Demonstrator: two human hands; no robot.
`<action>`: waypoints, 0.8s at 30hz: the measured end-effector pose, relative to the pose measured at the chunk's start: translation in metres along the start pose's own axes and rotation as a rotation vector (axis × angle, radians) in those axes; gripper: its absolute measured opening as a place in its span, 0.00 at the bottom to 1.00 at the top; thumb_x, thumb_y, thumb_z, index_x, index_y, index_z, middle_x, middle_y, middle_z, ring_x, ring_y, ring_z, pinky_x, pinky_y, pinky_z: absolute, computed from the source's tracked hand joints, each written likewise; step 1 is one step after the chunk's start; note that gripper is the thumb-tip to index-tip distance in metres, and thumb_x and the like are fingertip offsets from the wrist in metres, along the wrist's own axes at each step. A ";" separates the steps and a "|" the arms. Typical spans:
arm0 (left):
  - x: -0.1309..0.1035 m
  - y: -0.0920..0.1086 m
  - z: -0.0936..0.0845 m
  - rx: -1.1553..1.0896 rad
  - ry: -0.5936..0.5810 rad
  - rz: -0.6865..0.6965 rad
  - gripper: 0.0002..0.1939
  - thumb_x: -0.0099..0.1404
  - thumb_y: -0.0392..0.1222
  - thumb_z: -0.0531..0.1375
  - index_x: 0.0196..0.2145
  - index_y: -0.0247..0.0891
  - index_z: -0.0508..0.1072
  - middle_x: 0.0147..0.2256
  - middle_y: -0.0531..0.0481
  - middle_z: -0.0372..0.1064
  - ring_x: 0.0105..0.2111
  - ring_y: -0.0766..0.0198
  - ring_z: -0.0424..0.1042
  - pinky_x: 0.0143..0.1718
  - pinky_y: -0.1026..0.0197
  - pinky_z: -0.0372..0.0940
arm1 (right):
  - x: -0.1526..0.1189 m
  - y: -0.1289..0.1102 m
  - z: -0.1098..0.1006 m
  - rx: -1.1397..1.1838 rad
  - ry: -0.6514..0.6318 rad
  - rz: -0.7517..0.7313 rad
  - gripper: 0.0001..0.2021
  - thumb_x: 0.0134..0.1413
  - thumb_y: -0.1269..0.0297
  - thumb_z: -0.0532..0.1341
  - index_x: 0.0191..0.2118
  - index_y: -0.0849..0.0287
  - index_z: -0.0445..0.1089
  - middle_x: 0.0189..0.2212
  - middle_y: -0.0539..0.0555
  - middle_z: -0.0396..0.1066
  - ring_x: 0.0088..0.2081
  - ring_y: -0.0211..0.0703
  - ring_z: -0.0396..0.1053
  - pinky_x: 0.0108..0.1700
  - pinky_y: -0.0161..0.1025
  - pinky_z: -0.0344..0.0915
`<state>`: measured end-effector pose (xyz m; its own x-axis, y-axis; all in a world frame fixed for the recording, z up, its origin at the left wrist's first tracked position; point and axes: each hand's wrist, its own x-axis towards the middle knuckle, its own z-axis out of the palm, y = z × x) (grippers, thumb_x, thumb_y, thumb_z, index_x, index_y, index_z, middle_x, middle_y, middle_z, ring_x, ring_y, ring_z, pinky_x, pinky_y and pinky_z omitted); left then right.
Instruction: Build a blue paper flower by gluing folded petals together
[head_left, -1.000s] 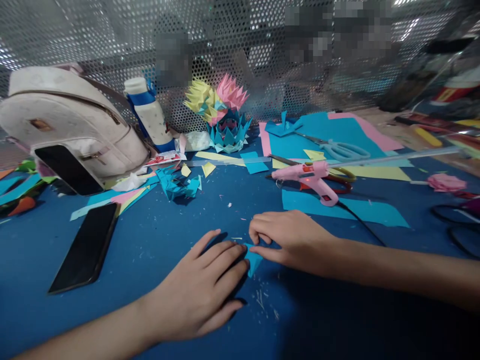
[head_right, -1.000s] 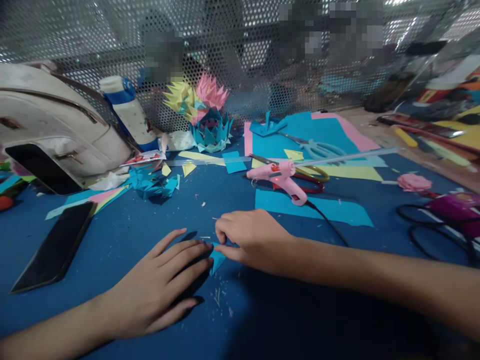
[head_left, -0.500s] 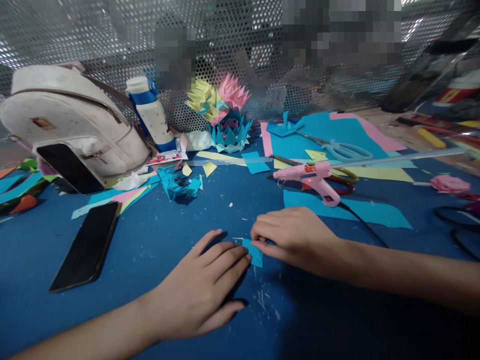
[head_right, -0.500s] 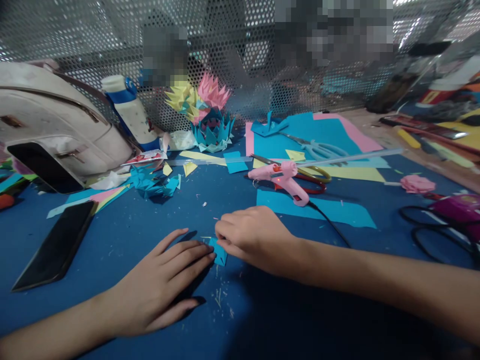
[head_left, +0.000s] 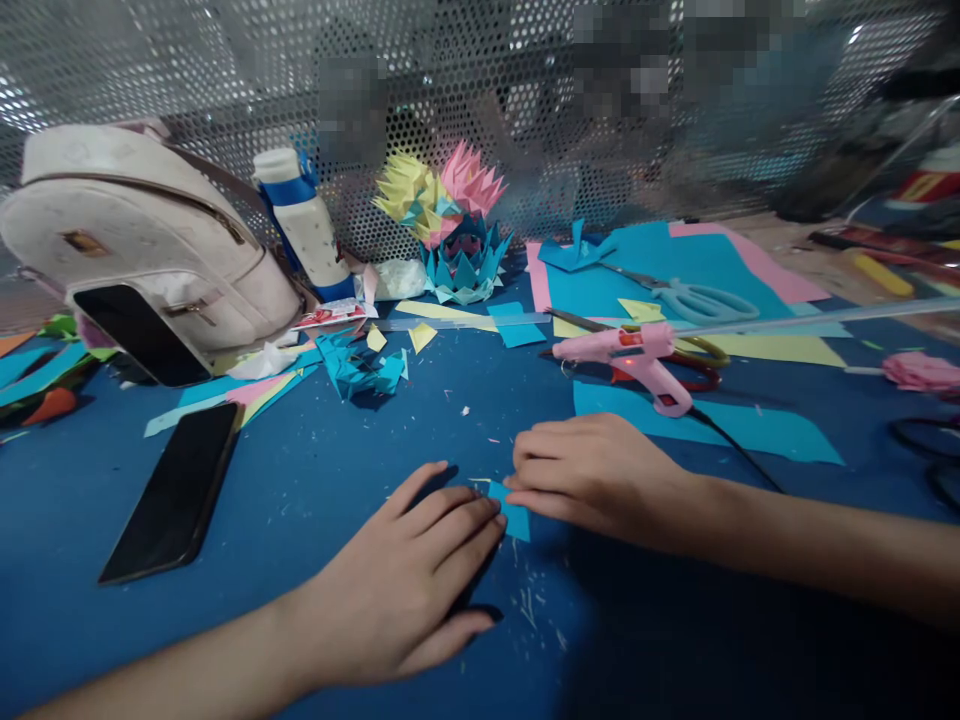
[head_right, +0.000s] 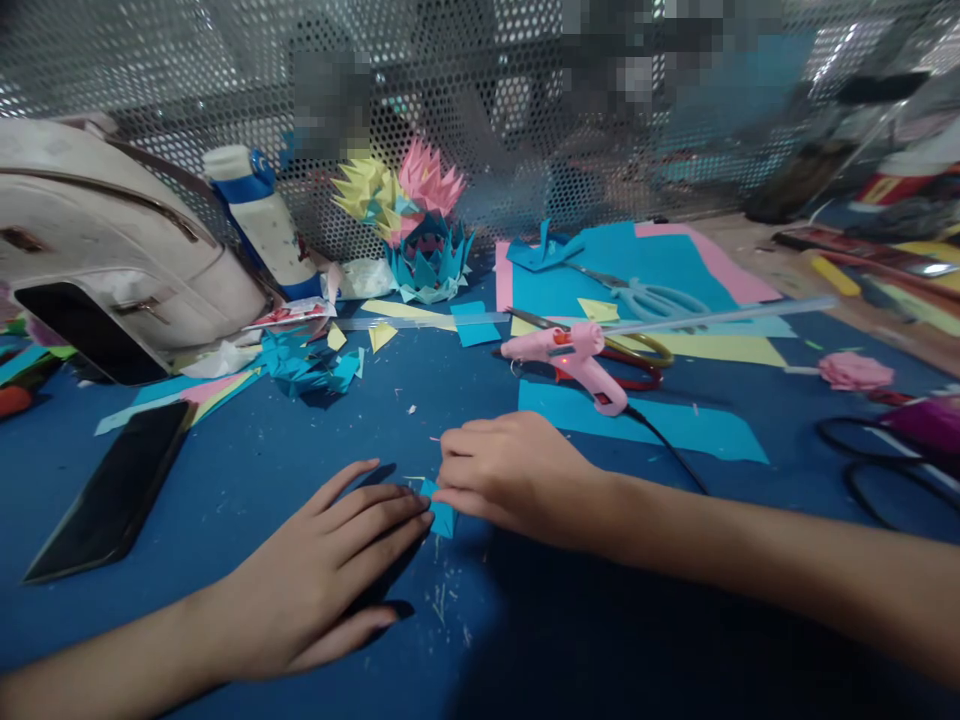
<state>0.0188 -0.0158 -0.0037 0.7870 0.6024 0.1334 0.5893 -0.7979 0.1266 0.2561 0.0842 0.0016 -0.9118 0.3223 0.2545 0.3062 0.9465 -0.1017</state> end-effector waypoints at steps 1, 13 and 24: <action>0.000 0.000 0.000 0.002 -0.003 0.001 0.28 0.74 0.53 0.49 0.64 0.31 0.59 0.60 0.42 0.64 0.60 0.51 0.61 0.68 0.42 0.43 | 0.000 0.002 -0.002 0.022 -0.021 -0.012 0.16 0.69 0.60 0.53 0.31 0.59 0.71 0.29 0.50 0.71 0.30 0.39 0.67 0.29 0.37 0.51; 0.000 0.000 -0.001 -0.019 -0.021 0.000 0.29 0.74 0.53 0.50 0.64 0.31 0.58 0.60 0.43 0.64 0.60 0.52 0.61 0.68 0.42 0.42 | -0.001 0.019 -0.019 0.169 -0.175 -0.122 0.12 0.68 0.63 0.53 0.36 0.56 0.71 0.33 0.50 0.70 0.34 0.40 0.64 0.34 0.37 0.53; 0.001 -0.001 -0.002 0.002 -0.097 0.003 0.33 0.73 0.56 0.49 0.67 0.33 0.53 0.68 0.41 0.49 0.65 0.48 0.53 0.67 0.39 0.41 | -0.002 0.021 -0.017 0.191 -0.209 -0.169 0.13 0.68 0.63 0.52 0.32 0.58 0.67 0.31 0.51 0.68 0.33 0.40 0.62 0.34 0.37 0.55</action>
<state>0.0187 -0.0137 -0.0020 0.8028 0.5950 0.0378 0.5870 -0.8000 0.1241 0.2687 0.1033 0.0155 -0.9878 0.1326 0.0822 0.1074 0.9601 -0.2582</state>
